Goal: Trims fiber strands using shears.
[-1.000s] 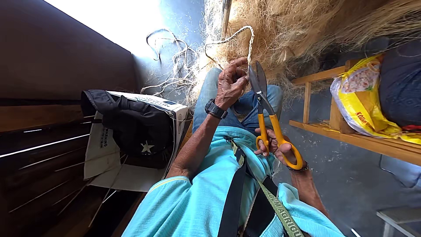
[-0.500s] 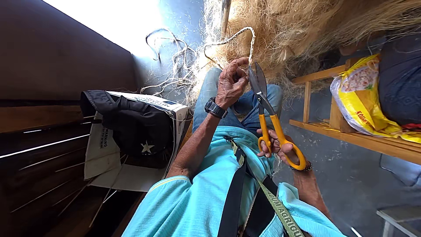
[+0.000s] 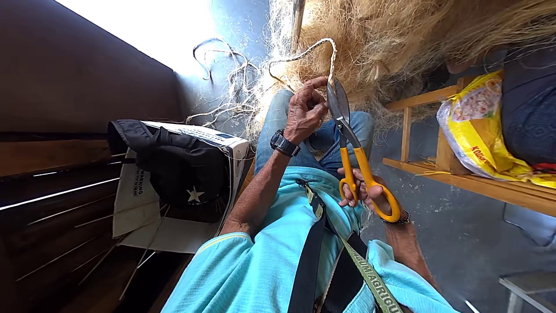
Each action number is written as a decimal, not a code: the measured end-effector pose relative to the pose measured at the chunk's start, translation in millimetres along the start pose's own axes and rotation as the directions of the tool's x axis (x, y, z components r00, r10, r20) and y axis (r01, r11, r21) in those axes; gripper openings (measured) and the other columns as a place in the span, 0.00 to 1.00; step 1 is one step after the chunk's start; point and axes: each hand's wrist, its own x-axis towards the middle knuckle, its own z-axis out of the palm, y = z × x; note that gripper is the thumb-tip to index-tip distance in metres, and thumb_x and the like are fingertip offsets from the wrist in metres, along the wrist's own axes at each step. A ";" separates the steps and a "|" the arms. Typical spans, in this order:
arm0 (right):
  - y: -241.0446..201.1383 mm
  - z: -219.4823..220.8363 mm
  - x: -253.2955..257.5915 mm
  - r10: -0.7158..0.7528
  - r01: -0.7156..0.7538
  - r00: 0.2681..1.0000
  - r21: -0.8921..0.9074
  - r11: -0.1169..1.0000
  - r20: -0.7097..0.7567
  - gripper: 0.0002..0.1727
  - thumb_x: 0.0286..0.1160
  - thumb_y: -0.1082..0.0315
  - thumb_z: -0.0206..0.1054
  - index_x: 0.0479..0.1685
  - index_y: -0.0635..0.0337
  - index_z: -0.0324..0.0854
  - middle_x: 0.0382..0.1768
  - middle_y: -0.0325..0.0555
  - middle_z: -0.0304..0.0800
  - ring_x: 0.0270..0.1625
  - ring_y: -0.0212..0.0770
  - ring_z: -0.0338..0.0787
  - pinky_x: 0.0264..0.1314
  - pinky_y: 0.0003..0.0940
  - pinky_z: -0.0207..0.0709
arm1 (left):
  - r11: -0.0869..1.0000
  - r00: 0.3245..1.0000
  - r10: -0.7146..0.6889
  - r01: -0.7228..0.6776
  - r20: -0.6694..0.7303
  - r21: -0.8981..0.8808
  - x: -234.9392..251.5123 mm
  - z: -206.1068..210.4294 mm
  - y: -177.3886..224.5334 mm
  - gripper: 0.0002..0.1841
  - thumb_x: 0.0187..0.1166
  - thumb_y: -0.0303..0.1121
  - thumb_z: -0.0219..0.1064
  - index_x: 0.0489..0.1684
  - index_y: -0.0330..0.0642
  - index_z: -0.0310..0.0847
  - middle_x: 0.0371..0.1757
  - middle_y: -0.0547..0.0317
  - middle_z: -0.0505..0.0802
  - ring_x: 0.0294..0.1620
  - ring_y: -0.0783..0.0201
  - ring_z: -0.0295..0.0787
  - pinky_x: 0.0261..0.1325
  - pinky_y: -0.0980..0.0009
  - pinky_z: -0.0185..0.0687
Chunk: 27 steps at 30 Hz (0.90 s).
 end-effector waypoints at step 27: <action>-1.0 16.1 -6.9 -0.027 0.023 0.996 -0.052 0.998 -0.079 0.56 0.64 0.24 0.68 0.79 0.66 0.69 0.32 0.38 0.89 0.29 0.37 0.91 0.30 0.35 0.90 | 0.999 0.999 0.036 -0.036 -0.012 -0.034 -1.2 3.0 1.1 0.26 0.71 0.15 0.64 0.73 0.25 0.71 0.30 0.57 0.88 0.27 0.69 0.84 0.35 0.71 0.85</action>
